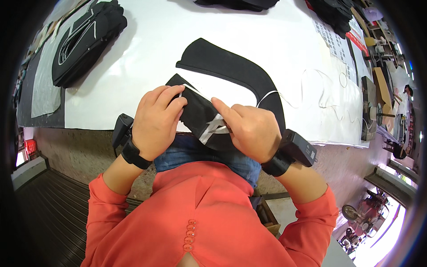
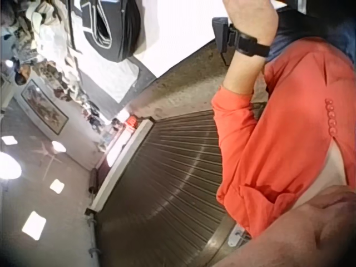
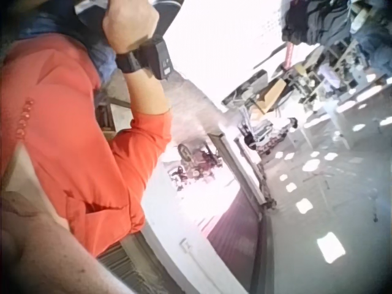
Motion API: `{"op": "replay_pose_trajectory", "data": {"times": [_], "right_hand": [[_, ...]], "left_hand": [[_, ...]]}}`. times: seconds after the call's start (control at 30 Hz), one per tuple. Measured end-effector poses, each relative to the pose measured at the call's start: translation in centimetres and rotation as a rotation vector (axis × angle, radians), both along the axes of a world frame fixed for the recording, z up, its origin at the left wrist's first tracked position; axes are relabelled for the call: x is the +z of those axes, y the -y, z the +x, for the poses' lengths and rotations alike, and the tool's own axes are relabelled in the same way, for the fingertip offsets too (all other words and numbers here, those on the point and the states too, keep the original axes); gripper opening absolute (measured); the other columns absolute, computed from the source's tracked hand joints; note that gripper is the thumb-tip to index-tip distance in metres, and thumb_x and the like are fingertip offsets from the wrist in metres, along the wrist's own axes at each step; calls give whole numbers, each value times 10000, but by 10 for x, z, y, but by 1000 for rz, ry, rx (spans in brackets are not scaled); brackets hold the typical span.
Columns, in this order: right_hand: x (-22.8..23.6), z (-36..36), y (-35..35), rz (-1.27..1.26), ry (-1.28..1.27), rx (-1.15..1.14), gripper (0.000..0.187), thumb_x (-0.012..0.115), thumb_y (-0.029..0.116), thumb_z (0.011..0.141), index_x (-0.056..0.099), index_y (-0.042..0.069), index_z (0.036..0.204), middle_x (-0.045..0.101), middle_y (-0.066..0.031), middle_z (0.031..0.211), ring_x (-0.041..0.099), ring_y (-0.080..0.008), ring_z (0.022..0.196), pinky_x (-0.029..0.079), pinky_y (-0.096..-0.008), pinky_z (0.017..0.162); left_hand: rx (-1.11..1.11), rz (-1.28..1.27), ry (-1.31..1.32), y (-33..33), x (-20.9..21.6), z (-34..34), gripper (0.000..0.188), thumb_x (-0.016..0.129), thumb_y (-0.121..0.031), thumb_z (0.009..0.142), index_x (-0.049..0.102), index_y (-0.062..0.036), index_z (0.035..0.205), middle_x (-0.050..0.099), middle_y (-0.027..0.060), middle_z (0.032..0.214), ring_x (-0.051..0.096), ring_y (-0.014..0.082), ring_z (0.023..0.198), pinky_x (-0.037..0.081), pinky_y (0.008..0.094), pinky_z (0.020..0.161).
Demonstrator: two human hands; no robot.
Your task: Trimming excess threads and finishing edges on black shoe upper components using small snips.
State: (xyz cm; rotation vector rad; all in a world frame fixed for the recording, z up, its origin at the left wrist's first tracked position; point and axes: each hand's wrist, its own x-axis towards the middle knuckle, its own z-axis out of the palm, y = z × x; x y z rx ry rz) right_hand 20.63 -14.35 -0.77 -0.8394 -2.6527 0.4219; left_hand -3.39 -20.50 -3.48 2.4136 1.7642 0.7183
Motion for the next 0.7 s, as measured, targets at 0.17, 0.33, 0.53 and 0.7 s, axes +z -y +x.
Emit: {"op": "replay_pose_trajectory", "data": {"times": [0.17, 0.33, 0.53, 0.7], "right_hand": [[-12, 4, 11, -7, 11, 19, 480, 680, 18, 776, 655, 50, 1255, 545, -41, 685, 584, -206, 586, 474, -339, 522], [-15, 6, 12, 0, 52, 9, 460, 675, 28, 787, 658, 51, 1246, 551, -40, 684, 590, -207, 589, 478, -342, 523], [-15, 5, 12, 5, 98, 3, 432, 648, 49, 827, 651, 37, 1259, 571, -46, 696, 604, -210, 592, 486, -342, 524], [3, -8, 18, 14, 313, -27, 476, 645, 50, 830, 629, 43, 1306, 551, -42, 681, 587, -214, 582, 465, -346, 513]], "left_hand": [[-11, -33, -13, -2, 4, 2, 228, 670, -14, 820, 633, -64, 1039, 616, 65, 1255, 564, 314, 1144, 452, 442, 961], [-5, -48, -1, -2, 3, 3, 243, 676, -3, 811, 629, -62, 1041, 609, 73, 1261, 556, 334, 1146, 446, 451, 970], [-15, -69, 4, -3, 7, 3, 252, 673, 1, 809, 621, -60, 1048, 604, 86, 1254, 556, 341, 1143, 441, 451, 978], [-12, -70, 42, -4, 9, 3, 326, 671, 3, 805, 622, -51, 1124, 601, 91, 1241, 548, 338, 1145, 431, 449, 989]]}}
